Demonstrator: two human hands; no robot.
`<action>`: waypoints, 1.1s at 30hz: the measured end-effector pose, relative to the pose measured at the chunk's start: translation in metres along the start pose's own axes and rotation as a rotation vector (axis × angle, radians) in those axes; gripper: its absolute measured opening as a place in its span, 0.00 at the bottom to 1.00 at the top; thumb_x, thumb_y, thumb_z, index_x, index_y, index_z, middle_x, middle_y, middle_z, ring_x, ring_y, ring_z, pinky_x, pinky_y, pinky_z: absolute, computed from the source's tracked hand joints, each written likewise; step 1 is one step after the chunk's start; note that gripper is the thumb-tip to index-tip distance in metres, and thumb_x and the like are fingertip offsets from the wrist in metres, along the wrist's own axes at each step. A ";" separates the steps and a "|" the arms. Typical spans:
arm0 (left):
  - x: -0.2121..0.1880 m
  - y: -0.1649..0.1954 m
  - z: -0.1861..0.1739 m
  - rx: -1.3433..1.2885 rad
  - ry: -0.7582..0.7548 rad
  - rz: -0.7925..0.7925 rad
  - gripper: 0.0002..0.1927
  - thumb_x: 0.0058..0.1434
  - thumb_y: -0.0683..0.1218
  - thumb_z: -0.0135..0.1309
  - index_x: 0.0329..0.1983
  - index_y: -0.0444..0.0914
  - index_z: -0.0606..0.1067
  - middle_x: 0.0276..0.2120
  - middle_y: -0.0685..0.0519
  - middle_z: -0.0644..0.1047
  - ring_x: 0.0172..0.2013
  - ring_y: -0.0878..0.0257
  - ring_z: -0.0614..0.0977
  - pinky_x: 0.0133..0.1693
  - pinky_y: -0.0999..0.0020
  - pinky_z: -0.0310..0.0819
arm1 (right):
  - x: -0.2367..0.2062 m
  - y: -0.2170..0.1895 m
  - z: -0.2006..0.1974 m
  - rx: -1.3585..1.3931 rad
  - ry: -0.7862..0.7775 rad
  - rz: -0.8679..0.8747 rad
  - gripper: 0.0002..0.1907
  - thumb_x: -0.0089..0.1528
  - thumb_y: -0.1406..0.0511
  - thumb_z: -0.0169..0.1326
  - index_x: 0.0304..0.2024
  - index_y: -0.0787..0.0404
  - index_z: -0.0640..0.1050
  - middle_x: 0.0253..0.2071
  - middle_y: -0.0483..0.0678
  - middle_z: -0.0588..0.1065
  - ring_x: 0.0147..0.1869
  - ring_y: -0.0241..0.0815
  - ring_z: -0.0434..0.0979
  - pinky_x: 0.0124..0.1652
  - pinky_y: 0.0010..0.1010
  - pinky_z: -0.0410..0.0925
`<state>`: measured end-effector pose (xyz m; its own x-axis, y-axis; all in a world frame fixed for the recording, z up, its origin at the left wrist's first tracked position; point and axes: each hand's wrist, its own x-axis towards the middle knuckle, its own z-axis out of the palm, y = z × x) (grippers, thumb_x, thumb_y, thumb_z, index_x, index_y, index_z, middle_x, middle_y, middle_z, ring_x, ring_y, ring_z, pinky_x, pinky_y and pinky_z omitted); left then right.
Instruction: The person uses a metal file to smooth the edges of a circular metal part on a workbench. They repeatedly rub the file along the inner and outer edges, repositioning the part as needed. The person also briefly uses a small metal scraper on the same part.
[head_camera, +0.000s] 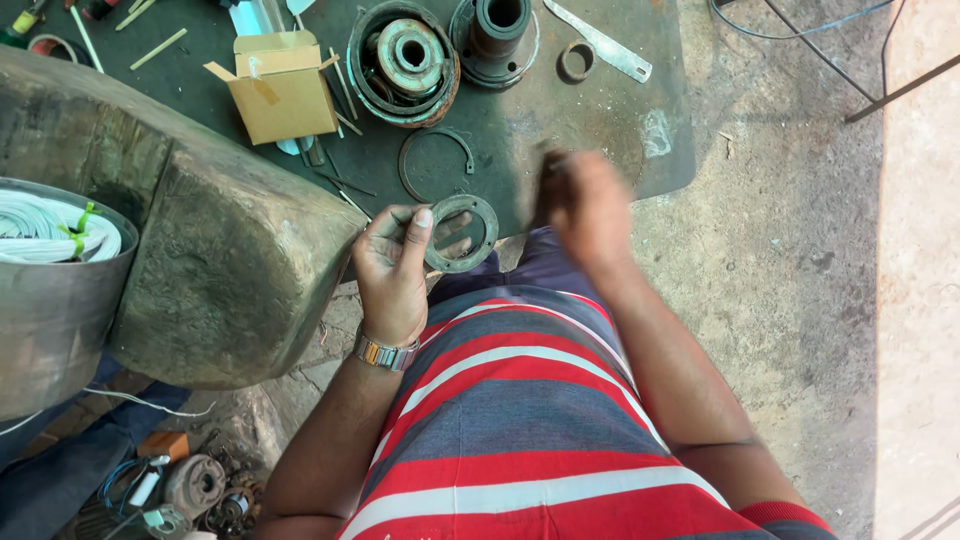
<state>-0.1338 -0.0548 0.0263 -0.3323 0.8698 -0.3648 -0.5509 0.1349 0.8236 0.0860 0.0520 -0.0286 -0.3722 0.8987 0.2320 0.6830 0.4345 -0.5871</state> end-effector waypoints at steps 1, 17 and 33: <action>-0.001 0.001 -0.002 0.000 -0.008 -0.011 0.07 0.71 0.41 0.51 0.42 0.30 0.74 0.41 0.46 0.81 0.43 0.56 0.87 0.42 0.57 0.88 | 0.006 0.010 -0.010 -0.070 0.074 -0.010 0.19 0.59 0.75 0.60 0.53 0.63 0.76 0.42 0.59 0.75 0.43 0.61 0.78 0.42 0.47 0.70; -0.001 0.010 0.005 -0.031 -0.005 -0.031 0.07 0.73 0.41 0.51 0.42 0.31 0.74 0.41 0.44 0.81 0.44 0.54 0.86 0.42 0.55 0.87 | 0.037 0.029 -0.033 -0.025 0.007 0.325 0.13 0.61 0.70 0.60 0.49 0.61 0.79 0.40 0.54 0.78 0.40 0.53 0.82 0.43 0.40 0.73; 0.028 -0.035 0.045 0.005 -0.048 -0.029 0.06 0.72 0.38 0.47 0.49 0.32 0.69 0.43 0.46 0.77 0.43 0.56 0.85 0.41 0.54 0.87 | 0.020 0.054 -0.075 0.067 0.025 0.306 0.14 0.63 0.71 0.60 0.52 0.63 0.79 0.40 0.55 0.77 0.41 0.51 0.81 0.42 0.40 0.72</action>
<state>-0.0891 -0.0138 0.0071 -0.2794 0.8872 -0.3671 -0.5555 0.1625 0.8155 0.1622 0.0976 0.0025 -0.1392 0.9887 0.0555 0.7178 0.1393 -0.6822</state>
